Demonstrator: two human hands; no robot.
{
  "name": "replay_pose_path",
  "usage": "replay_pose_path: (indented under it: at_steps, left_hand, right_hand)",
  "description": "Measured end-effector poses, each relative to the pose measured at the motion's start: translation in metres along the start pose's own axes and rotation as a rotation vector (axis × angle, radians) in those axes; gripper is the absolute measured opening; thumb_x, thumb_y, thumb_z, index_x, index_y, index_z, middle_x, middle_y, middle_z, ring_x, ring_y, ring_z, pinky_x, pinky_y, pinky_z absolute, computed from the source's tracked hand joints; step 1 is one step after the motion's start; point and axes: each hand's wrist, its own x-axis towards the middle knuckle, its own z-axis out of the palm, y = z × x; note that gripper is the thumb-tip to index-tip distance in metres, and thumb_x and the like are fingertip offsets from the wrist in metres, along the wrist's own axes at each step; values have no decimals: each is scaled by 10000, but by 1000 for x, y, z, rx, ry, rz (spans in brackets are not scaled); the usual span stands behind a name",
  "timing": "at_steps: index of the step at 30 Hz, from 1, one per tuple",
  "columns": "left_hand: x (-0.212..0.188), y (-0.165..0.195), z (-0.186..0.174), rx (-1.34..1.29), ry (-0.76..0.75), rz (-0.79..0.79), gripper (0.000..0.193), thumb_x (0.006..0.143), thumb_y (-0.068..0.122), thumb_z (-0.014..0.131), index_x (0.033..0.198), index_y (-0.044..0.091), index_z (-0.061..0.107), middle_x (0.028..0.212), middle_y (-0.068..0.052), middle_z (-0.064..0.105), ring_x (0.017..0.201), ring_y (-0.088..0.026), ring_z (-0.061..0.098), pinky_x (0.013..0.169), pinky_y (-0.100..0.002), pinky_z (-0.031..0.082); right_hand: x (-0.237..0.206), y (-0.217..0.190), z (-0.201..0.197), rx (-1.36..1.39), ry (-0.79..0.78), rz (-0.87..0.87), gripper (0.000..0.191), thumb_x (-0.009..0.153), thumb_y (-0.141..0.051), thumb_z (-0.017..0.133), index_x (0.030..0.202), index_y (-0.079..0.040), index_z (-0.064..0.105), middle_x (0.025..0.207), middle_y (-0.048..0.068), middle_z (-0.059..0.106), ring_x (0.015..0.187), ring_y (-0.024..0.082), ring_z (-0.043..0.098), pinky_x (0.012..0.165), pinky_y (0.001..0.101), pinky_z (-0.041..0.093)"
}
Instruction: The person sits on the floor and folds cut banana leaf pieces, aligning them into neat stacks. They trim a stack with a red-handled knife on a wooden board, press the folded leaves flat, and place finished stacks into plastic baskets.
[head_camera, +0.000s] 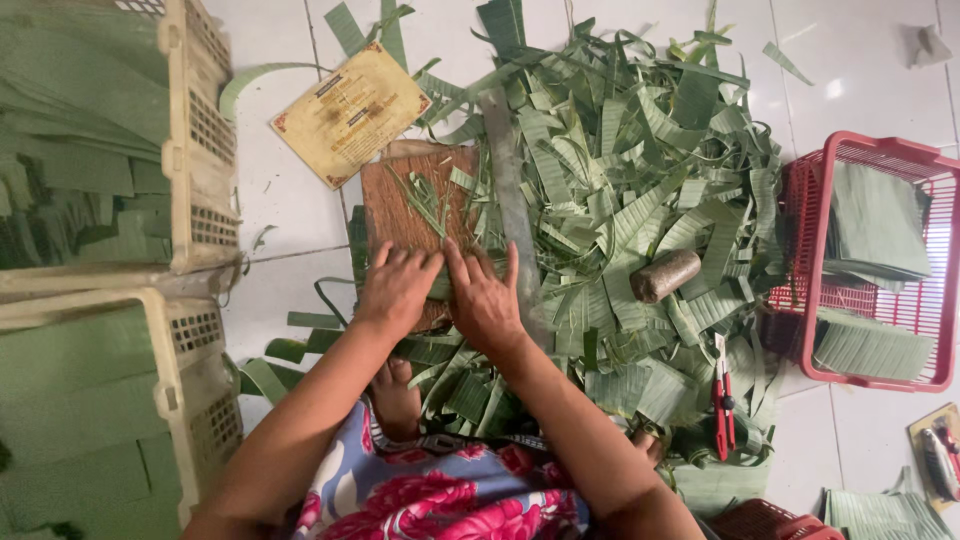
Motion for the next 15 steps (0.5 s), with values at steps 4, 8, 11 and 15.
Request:
replay_pose_path:
  at_steps: [4, 8, 11, 15]
  left_hand:
    - [0, -14, -10, -34, 25, -42, 574, 759, -62, 667, 1300, 125, 625, 1214, -64, 680, 1250, -232, 599, 1213, -493, 281]
    - [-7, -26, -29, -60, 129, -27, 586, 724, 10, 744, 1277, 172, 635, 1229, -43, 687, 1204, -249, 612, 1194, -511, 262]
    - [5, -34, -40, -140, 51, -53, 662, 693, 113, 838, 1314, 203, 625, 1203, -38, 690, 1185, -239, 616, 1192, -498, 266]
    - [5, -54, -51, -723, -16, -299, 778, 628, 217, 934, 1334, 196, 608, 1108, -48, 714, 1116, -200, 653, 1058, -412, 440]
  right_hand:
    - [5, 9, 4, 61, 121, -76, 706, 784, -318, 813, 1368, -84, 493, 1105, 105, 660, 1126, 281, 634, 1152, 623, 260]
    - [8, 9, 1, -5, 87, -26, 665, 732, -307, 808, 1305, -102, 539, 1089, 100, 681, 1094, 292, 650, 1106, 568, 303]
    - [20, 7, -5, -7, 44, 9, 700, 714, -365, 843, 1289, -101, 542, 1098, 139, 689, 1075, 320, 652, 1058, 554, 318]
    - [22, 19, -23, 218, -300, 193, 697, 760, -317, 811, 1383, -167, 537, 1145, 155, 721, 1111, 332, 676, 1018, 479, 450]
